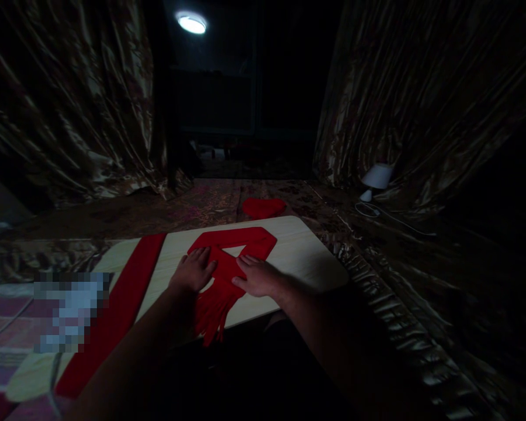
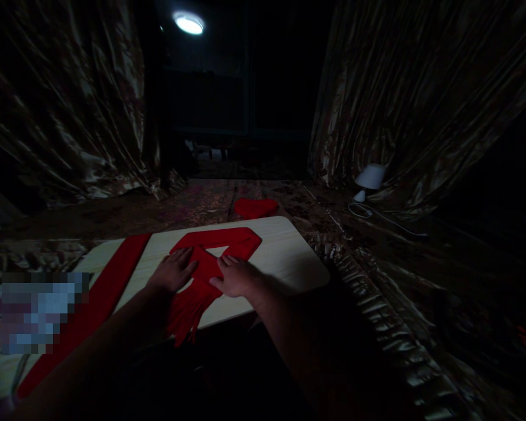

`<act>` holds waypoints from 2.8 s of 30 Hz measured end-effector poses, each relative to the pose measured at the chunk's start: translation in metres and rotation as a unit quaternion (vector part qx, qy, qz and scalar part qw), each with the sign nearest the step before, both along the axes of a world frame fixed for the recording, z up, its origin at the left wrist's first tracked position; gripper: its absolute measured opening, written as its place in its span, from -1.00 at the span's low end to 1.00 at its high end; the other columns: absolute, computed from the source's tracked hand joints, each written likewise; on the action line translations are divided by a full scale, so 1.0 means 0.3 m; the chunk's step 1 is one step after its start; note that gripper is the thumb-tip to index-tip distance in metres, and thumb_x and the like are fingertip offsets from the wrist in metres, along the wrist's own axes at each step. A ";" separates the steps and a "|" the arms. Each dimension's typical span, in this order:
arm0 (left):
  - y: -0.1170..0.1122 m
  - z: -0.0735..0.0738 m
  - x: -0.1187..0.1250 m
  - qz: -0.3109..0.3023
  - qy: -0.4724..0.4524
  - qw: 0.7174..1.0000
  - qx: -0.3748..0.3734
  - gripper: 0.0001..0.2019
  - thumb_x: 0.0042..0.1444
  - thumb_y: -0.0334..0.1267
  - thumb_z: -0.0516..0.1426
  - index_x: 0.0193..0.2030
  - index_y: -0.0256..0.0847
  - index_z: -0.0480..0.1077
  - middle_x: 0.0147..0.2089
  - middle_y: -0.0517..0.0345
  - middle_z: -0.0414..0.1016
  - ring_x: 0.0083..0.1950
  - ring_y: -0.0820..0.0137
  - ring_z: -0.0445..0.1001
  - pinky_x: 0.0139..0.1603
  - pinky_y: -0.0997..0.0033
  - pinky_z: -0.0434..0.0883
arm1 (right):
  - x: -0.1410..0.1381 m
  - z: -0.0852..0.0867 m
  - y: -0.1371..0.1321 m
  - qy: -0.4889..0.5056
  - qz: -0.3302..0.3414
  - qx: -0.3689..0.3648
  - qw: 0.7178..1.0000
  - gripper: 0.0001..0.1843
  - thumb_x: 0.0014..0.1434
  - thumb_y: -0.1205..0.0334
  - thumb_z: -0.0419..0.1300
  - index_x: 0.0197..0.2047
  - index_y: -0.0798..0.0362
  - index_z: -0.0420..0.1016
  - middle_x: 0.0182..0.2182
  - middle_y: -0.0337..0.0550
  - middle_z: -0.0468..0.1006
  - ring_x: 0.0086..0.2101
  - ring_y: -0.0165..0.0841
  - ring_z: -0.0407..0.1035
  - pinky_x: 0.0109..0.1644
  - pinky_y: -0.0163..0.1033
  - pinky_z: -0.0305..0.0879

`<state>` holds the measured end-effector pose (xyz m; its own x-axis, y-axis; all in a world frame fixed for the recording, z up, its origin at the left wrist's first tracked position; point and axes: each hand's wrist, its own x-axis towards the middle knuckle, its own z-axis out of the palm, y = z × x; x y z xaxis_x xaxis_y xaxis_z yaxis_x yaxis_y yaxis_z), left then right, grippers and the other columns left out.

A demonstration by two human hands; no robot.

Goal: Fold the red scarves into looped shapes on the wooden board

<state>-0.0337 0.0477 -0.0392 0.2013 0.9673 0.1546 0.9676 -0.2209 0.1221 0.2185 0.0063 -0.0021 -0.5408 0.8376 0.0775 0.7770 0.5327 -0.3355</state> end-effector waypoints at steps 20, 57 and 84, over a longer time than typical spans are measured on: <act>0.001 -0.005 0.002 0.024 -0.006 1.000 -0.011 -0.26 0.34 0.15 -0.23 0.53 -0.26 0.00 0.52 -0.07 0.05 0.52 0.10 0.02 0.46 -0.05 0.00 | 0.100 -0.043 0.365 0.017 -0.168 0.111 0.979 -0.41 0.20 0.49 0.06 0.30 0.14 0.36 0.23 0.07 0.45 0.21 -0.27 0.34 0.30 -0.21 0.24; -0.006 0.022 0.029 0.079 0.002 0.996 -0.036 -0.20 0.31 0.20 -0.26 0.51 -0.32 0.03 0.51 -0.18 0.06 0.52 0.08 0.02 0.44 -0.07 -0.01 | 0.166 -0.167 0.336 0.013 -0.119 0.130 0.984 -0.37 0.39 0.18 -0.10 0.44 0.25 0.17 0.44 0.01 0.07 0.36 -0.23 0.10 0.45 -0.15 0.00; -0.013 0.032 0.023 0.080 -0.027 0.995 -0.060 -0.18 0.31 0.24 -0.26 0.52 -0.30 -0.01 0.54 -0.14 -0.02 0.54 0.09 -0.05 0.47 -0.11 -0.12 | 0.167 -0.157 0.332 0.015 -0.103 0.150 0.983 -0.38 0.38 0.23 -0.09 0.42 0.32 0.20 0.42 0.08 0.12 0.35 -0.21 0.13 0.45 -0.14 0.03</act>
